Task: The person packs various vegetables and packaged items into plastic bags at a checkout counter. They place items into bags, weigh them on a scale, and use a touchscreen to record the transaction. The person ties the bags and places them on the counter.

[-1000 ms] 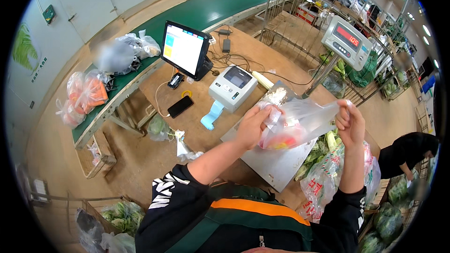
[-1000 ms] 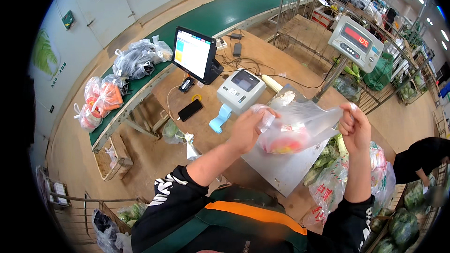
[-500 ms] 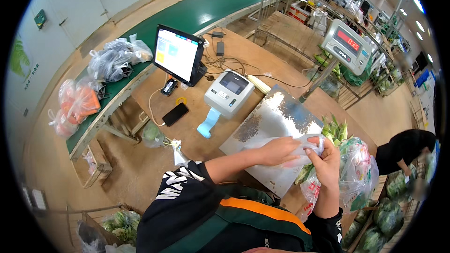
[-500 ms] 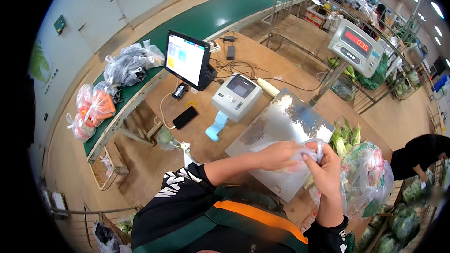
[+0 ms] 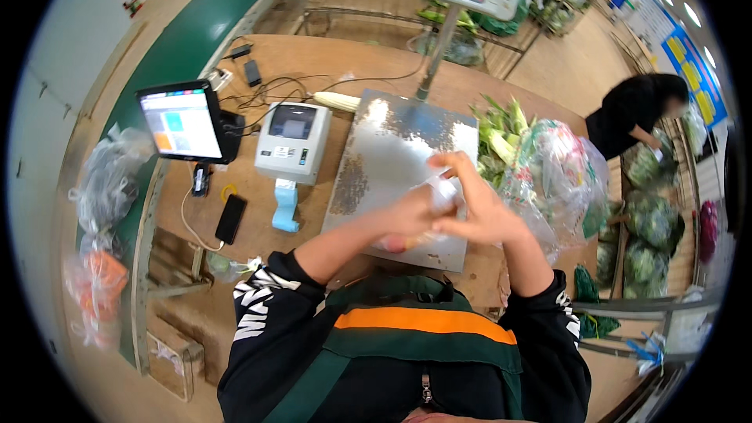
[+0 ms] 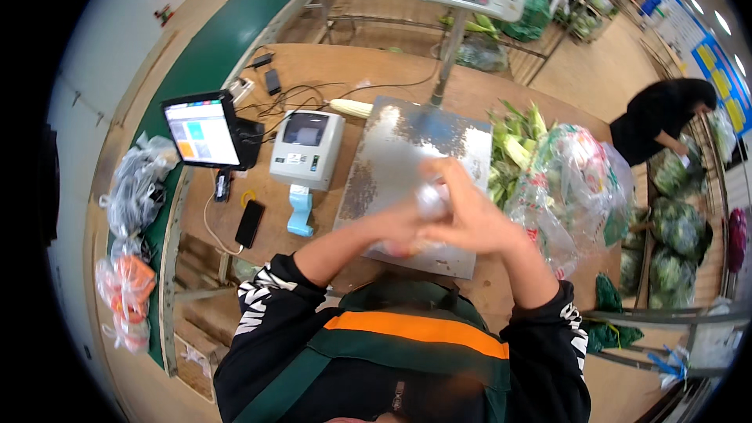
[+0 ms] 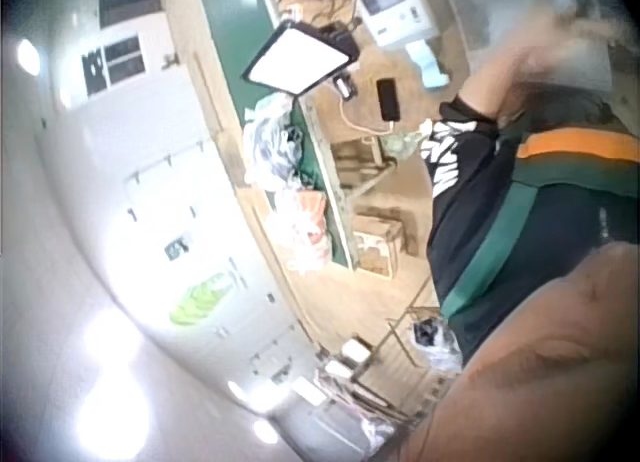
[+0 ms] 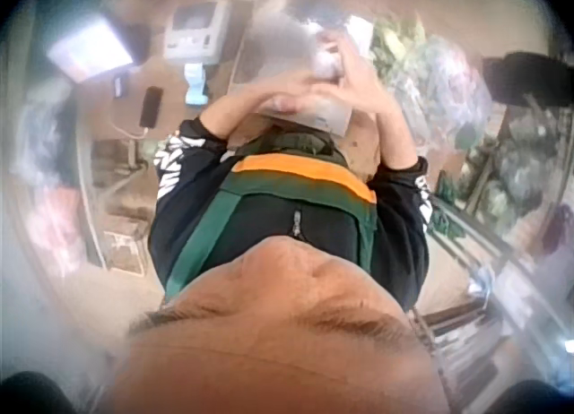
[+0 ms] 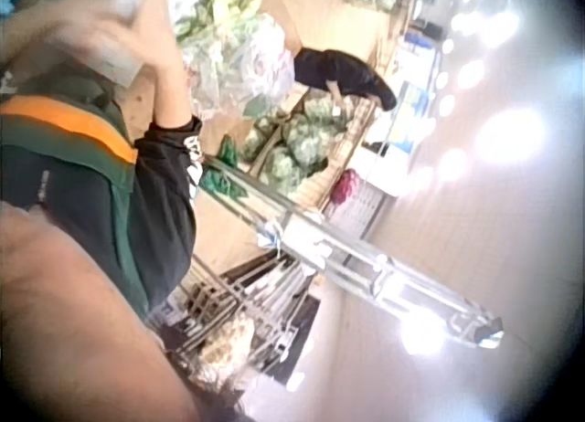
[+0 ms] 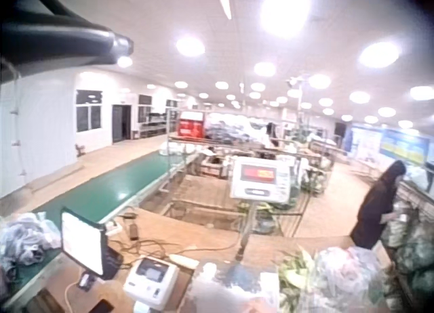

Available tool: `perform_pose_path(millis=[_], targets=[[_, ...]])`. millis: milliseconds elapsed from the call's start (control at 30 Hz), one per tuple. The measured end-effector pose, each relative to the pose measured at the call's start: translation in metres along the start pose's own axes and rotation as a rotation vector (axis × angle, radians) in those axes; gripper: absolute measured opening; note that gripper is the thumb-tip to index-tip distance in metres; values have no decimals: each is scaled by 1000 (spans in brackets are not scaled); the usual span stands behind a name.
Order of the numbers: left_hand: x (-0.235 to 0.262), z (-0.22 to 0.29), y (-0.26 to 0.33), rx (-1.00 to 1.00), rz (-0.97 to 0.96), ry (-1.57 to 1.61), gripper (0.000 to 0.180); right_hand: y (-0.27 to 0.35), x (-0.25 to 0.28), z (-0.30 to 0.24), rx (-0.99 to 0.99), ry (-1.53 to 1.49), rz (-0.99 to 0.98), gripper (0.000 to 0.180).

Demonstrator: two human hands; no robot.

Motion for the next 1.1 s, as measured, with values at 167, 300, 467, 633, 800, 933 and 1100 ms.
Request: perform_pose_path(millis=[167, 300, 467, 633, 800, 933, 1100], targets=[[26, -48, -6, 396, 12, 541, 27, 66, 9, 61, -383, 179, -290, 20], [16, 5, -3, -57, -16, 80, 16, 51, 18, 42, -183, -78, 26, 30], [26, 70, 6, -416, 323, -869, 16, 80, -45, 129, -681, -675, -19, 43], [27, 84, 19, -514, 467, -1017, 10, 48, -22, 118, -402, -467, -126, 33], [18, 60, 38, -247, 284, -1141, 7, 31, 9, 29, 352, 449, 41, 12], [48, 7, 84, -104, 313, -882, 2, 111, -10, 160, 90, 536, -123, 11], [33, -112, 130, 420, 704, 302, 14, 152, -18, 215, -354, -24, -1, 6]])
Point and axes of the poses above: each hand's wrist, its own y-axis away from the middle knuckle, its own x-axis out of the back of the hand, z = x × y, the point moved 10 cm from there along -y, towards the middle knuckle
